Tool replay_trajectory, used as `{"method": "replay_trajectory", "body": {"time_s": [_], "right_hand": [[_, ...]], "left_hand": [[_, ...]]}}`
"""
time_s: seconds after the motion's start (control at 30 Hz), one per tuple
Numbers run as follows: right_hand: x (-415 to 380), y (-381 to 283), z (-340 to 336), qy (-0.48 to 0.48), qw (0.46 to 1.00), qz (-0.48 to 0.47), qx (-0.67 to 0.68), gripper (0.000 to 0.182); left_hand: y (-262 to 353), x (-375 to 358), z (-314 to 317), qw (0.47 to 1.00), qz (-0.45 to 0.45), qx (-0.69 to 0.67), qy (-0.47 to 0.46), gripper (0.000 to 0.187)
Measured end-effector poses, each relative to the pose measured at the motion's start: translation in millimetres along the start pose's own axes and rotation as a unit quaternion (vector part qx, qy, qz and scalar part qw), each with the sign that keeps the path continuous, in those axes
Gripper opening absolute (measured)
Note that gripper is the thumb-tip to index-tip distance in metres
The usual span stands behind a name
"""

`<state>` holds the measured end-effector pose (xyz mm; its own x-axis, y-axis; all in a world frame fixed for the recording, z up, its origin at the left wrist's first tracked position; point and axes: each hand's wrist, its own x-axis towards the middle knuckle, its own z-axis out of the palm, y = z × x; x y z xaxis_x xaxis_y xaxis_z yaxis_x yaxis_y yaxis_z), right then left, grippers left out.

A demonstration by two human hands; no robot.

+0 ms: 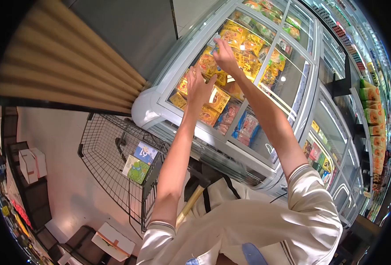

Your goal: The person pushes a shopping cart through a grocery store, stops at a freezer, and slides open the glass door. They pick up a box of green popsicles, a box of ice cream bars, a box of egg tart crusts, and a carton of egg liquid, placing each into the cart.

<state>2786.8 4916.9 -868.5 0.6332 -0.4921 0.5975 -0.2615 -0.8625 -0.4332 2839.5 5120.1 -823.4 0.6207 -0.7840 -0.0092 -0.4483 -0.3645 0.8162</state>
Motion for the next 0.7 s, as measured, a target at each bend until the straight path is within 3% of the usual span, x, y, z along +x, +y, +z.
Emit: {"method": "replay_trajectory", "body": {"time_s": [0.03,0.07,0.23,0.27,0.37,0.47,0.53,0.7], "right_hand": [[5.1,23.2,12.1,0.003,1.0,-0.01,0.006,0.046],[12.1,40.7,23.2,0.022,0.999,-0.043,-0.024,0.044],[43.5,68.4,21.1,-0.107,0.98,-0.12,-0.121,0.025],[48.5,69.4,20.2,-0.056,0.976,-0.178,-0.116,0.018],[47.1,77.2,17.0,-0.186,0.969,-0.105,-0.123,0.013],[30.3,80.2,-13.2,-0.137,0.98,-0.116,-0.083,0.006],[15.8,78.8,-40.1,-0.126,0.984,-0.102,-0.074,0.01],[-29.3,94.1,-109.8,-0.189,0.976,-0.032,-0.107,0.014]], "left_hand": [[-4.3,17.4,13.7,0.999,-0.032,0.01,-0.015,0.094],[-19.2,36.3,30.0,0.999,-0.007,0.036,-0.023,0.109],[-30.6,90.1,56.1,0.987,0.096,0.127,0.025,0.106],[-31.9,95.5,61.3,0.983,0.103,0.15,0.027,0.106],[-33.3,106.0,81.4,0.974,0.118,0.189,0.039,0.105],[-22.5,98.0,88.0,0.984,0.118,0.135,0.003,0.104],[-16.4,81.2,100.8,0.986,0.134,0.097,-0.019,0.104],[24.5,24.1,142.7,0.989,0.13,-0.021,-0.066,0.101]]}}
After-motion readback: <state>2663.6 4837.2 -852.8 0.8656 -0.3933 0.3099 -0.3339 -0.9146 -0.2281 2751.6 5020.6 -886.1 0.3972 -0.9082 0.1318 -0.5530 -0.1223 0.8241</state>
